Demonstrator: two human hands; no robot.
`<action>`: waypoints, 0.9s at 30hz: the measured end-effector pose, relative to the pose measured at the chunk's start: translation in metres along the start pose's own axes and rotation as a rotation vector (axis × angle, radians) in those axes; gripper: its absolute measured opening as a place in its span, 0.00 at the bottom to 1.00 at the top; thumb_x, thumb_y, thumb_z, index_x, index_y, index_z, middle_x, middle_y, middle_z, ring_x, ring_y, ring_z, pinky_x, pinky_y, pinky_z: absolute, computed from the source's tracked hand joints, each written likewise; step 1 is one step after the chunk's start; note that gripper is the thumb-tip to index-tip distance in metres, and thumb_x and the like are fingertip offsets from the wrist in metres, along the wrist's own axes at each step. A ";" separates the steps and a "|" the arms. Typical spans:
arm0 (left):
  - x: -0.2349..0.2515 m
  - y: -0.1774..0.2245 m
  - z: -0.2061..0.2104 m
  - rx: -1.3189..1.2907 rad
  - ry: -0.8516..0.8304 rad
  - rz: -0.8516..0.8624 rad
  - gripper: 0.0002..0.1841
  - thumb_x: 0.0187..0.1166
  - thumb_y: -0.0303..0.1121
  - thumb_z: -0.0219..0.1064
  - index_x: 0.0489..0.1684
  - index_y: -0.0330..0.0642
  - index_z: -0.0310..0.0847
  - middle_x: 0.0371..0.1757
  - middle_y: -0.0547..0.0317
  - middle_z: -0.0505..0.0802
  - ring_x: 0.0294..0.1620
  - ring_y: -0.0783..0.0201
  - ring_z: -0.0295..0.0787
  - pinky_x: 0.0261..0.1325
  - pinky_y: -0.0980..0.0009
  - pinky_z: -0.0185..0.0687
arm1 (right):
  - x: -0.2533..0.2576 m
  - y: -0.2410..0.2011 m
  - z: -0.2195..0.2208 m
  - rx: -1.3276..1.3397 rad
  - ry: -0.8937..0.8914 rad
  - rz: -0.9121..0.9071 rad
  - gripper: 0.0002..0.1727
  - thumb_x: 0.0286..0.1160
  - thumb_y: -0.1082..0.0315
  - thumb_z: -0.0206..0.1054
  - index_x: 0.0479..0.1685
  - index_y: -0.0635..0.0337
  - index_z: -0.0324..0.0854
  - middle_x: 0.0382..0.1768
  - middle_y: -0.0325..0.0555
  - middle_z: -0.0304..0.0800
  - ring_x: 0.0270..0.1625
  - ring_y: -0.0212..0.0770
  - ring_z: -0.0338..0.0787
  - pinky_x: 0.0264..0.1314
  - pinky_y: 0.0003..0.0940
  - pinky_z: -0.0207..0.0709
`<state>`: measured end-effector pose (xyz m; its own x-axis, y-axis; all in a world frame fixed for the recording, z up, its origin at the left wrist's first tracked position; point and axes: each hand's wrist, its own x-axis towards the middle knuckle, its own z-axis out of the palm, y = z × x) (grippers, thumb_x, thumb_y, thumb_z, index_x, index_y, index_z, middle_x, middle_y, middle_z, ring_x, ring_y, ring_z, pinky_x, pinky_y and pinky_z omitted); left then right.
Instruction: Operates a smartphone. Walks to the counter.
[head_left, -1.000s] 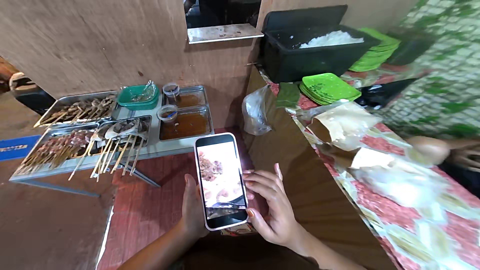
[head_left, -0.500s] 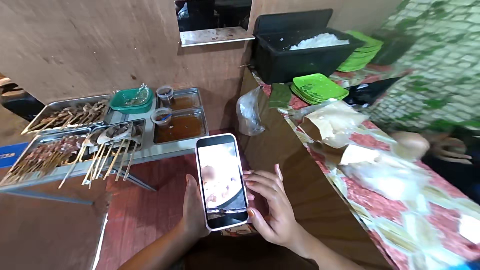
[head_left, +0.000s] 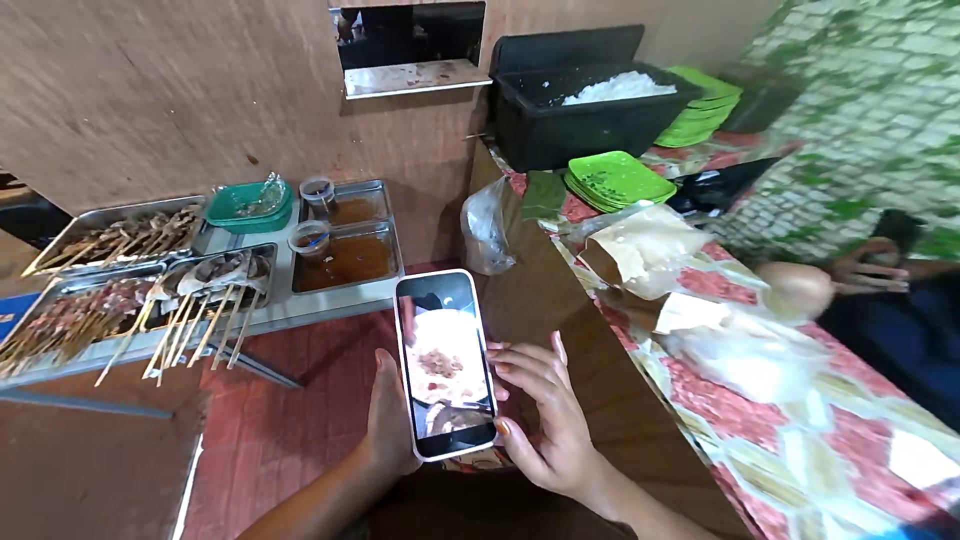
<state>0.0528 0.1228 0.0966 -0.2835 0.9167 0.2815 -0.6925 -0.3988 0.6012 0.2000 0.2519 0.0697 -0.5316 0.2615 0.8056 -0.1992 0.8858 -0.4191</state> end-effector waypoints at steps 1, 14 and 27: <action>0.002 -0.003 -0.001 -0.017 -0.015 0.002 0.38 0.74 0.74 0.54 0.68 0.57 0.86 0.63 0.56 0.94 0.67 0.59 0.90 0.71 0.56 0.84 | 0.000 0.002 -0.002 0.005 -0.003 0.002 0.21 0.87 0.47 0.53 0.69 0.47 0.73 0.68 0.35 0.83 0.80 0.34 0.75 0.94 0.52 0.45; 0.022 -0.038 0.013 0.017 0.007 0.083 0.35 0.76 0.73 0.53 0.58 0.55 0.91 0.55 0.62 0.96 0.61 0.67 0.91 0.67 0.64 0.85 | -0.005 0.031 -0.031 0.054 -0.030 -0.004 0.22 0.87 0.46 0.53 0.70 0.47 0.73 0.69 0.35 0.83 0.80 0.33 0.75 0.95 0.53 0.44; 0.047 -0.074 0.033 0.027 0.199 0.062 0.32 0.70 0.73 0.60 0.55 0.59 0.91 0.49 0.68 0.97 0.53 0.74 0.93 0.59 0.71 0.88 | -0.011 0.068 -0.064 0.073 -0.060 0.011 0.22 0.87 0.45 0.53 0.69 0.47 0.72 0.69 0.35 0.82 0.81 0.32 0.74 0.95 0.53 0.41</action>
<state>0.1129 0.1951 0.0904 -0.4526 0.8759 0.1672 -0.6523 -0.4531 0.6076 0.2454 0.3335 0.0594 -0.5823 0.2454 0.7751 -0.2517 0.8521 -0.4588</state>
